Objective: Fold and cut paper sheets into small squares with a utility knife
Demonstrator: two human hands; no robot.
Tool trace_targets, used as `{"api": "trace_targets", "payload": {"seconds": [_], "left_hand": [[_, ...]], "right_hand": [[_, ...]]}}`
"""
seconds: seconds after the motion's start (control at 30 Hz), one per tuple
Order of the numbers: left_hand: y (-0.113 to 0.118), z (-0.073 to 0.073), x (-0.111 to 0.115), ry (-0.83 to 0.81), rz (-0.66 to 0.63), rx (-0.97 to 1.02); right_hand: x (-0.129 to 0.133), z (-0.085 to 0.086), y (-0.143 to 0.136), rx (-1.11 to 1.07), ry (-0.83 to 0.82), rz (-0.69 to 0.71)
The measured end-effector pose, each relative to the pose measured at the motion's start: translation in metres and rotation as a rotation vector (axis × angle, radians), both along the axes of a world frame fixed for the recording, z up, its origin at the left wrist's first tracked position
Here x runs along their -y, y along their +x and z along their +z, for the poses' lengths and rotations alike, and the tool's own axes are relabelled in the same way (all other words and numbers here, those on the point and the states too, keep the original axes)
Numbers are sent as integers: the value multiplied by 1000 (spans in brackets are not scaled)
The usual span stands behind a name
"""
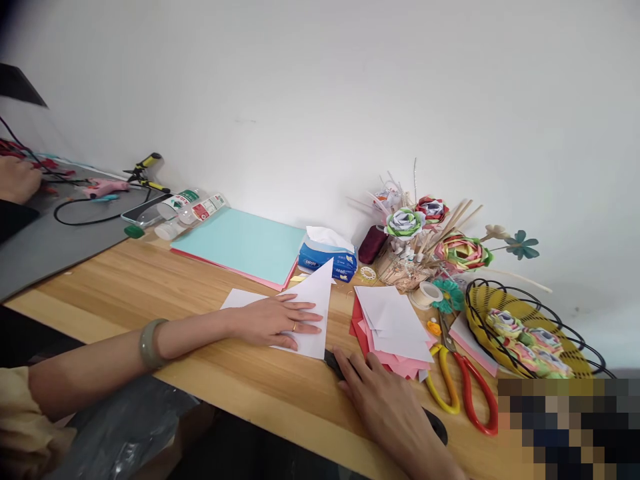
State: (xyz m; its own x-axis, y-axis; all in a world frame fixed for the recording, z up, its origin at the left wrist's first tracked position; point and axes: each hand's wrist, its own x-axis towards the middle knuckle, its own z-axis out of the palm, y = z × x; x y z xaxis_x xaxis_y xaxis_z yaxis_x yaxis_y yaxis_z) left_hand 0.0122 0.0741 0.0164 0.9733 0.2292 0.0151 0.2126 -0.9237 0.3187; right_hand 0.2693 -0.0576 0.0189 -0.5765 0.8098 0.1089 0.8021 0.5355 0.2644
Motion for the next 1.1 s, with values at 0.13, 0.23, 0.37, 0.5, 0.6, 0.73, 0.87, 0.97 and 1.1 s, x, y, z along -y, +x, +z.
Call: {"api": "trace_targets", "payload": {"seconds": [0.13,0.23,0.37,0.5,0.6,0.73,0.87,0.97,1.1], "left_hand": [[-1,-1,-1,-10,-11,20],[-1,-2,-2,-21,-15,26],[-1,-3,-2,-32,-9,32],[-2,-4,-3,-30,-18,52],[-2,-3,-3,-30,-22,46],[-2,-2,-3,-29,-12,25],[-1,-1,-2,-28,-17,18],[-1,-1,-2,-26,-21,21],[-1,-3,-3,-23,-21,30]], "right_hand": [[4,2,-1,-19,22,23],[8,4,-1,-30,28,33],[9,4,-1,-20,37,37],[6,1,-3,23,56,32],[5,2,-6,34,60,36],[9,5,-8,11,63,66],[10,6,-10,-5,87,57],[6,6,-15,-32,72,47],[5,6,-20,-69,22,46]]}}
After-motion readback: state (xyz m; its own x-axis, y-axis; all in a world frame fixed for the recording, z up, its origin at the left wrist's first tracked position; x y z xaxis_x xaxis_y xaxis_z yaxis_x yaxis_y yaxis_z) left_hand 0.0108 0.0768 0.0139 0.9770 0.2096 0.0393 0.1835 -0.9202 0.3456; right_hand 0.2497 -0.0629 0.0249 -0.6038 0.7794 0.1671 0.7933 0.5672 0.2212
